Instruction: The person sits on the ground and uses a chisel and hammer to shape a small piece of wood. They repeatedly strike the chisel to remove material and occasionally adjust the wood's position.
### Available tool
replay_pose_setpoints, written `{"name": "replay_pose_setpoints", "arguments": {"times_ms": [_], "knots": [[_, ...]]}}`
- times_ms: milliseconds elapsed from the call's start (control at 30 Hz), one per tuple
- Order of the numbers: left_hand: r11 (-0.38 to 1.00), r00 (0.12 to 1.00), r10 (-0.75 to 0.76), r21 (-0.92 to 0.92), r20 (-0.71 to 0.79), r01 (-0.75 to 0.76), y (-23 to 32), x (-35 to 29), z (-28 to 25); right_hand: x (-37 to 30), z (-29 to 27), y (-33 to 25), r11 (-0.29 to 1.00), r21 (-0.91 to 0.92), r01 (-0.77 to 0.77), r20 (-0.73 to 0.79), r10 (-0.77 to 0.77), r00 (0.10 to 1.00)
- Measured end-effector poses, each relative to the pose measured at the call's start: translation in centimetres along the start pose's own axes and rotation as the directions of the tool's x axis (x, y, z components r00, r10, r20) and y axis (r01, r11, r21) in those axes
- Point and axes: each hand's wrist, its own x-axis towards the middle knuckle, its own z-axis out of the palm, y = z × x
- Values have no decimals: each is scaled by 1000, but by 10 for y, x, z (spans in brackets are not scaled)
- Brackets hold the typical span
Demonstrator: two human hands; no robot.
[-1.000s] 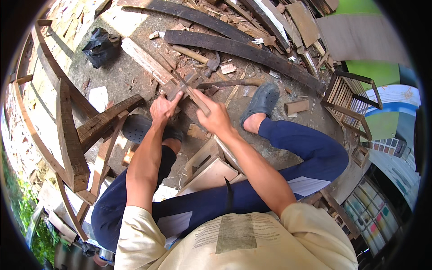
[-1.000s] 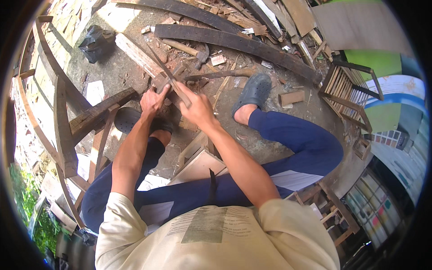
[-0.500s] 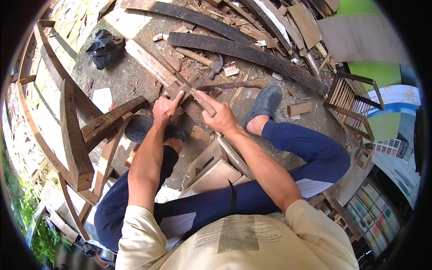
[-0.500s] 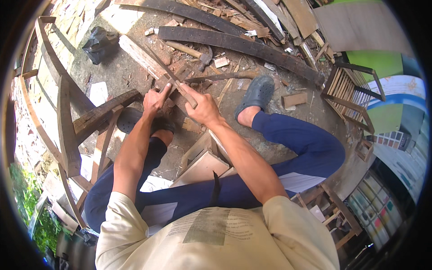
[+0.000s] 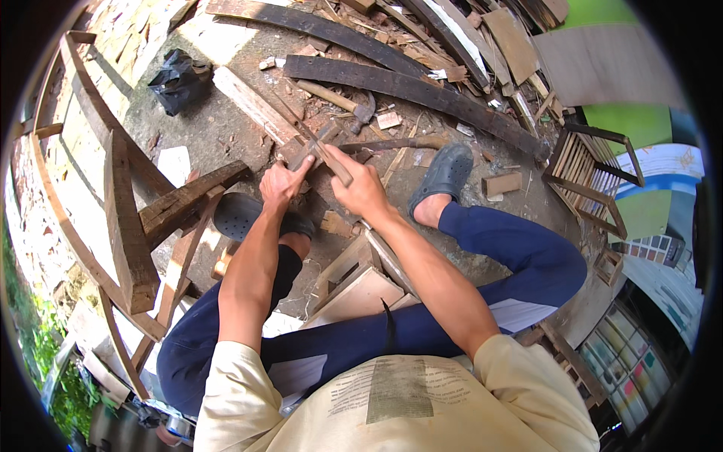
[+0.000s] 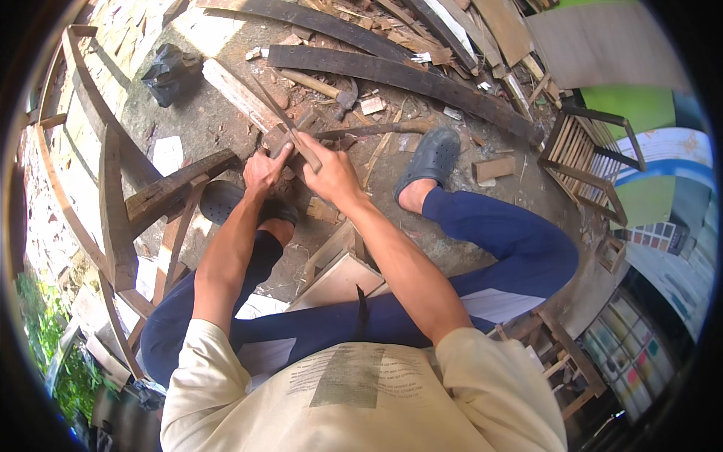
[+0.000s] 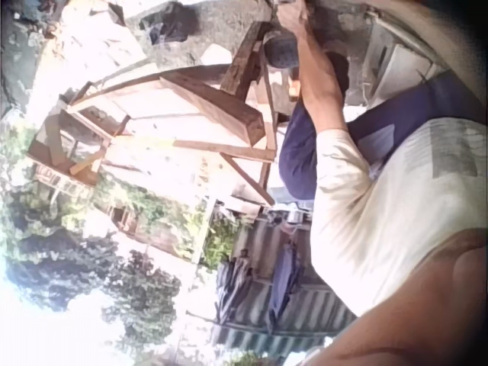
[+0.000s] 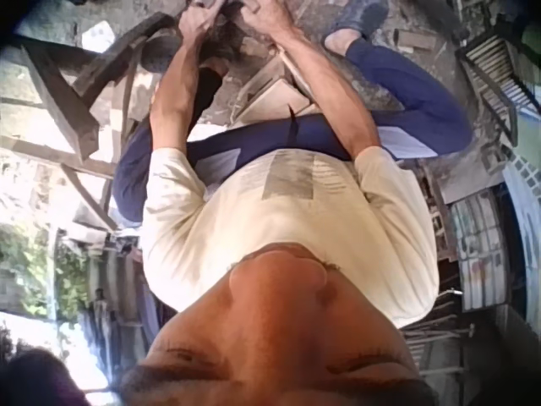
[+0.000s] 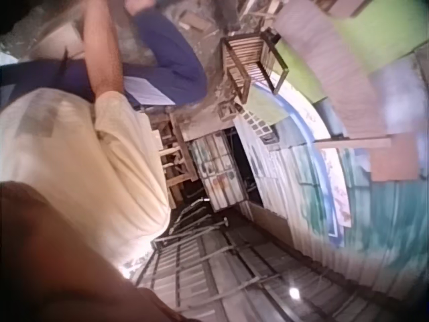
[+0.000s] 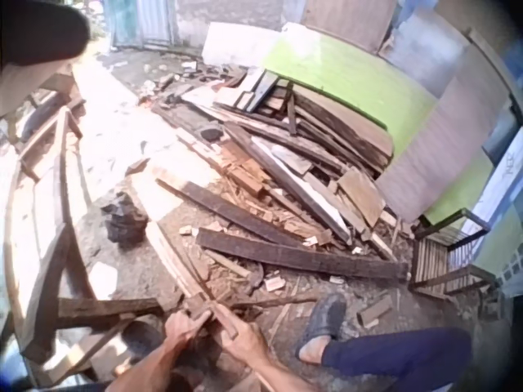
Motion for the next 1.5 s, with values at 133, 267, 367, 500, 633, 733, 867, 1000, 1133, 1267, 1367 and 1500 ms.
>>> {"name": "replay_pose_setpoints", "arguments": {"times_ms": [133, 267, 367, 500, 633, 733, 867, 1000, 1133, 1267, 1367, 1500], "knots": [[999, 998, -53, 5, 22, 53, -21, 4, -2, -64, -8, 1, 993, -64, 96, -31, -98, 995], [999, 999, -33, -19, -21, 33, -22, 7, -1, -207, -60, -23, 987, -140, 73, -11, -76, 997], [997, 997, -73, 10, 4, 73, -27, 11, -3, -193, -60, -25, 983, -132, 131, -32, -136, 990], [999, 999, -32, 12, 16, 32, 2, 3, -12, -15, 3, 24, 949, -68, 309, -152, -316, 936], [999, 999, -43, 11, 4, 42, -18, 1, -1, -70, -3, 12, 993, -54, 104, -55, -107, 993], [1000, 999, -31, -2, -9, 31, -19, 8, -4, -165, -47, -12, 988, -60, 144, -76, -148, 986], [999, 999, -39, 3, -38, 39, -24, 8, -4, -170, -48, -11, 988, -67, 139, -49, -142, 989], [1000, 1000, -7, -1, -8, 7, -11, 11, 1, -6, 0, 18, 981, -50, 189, -47, -192, 980], [999, 1000, -27, 34, -10, 27, -23, 5, 0, -56, -2, 3, 994, -45, 103, -31, -105, 994], [999, 999, -23, 29, -43, 24, -23, 3, 0, -166, -47, -13, 948, -110, 297, -108, -308, 945], [1000, 994, -5, 25, -105, 7, -23, -3, 0, -233, -86, -37, 962, -178, 207, -133, -232, 964], [993, 974, -53, -119, -222, 27, -11, -9, 7, -283, -111, -35, 963, -218, 158, -249, -212, 945]]}}
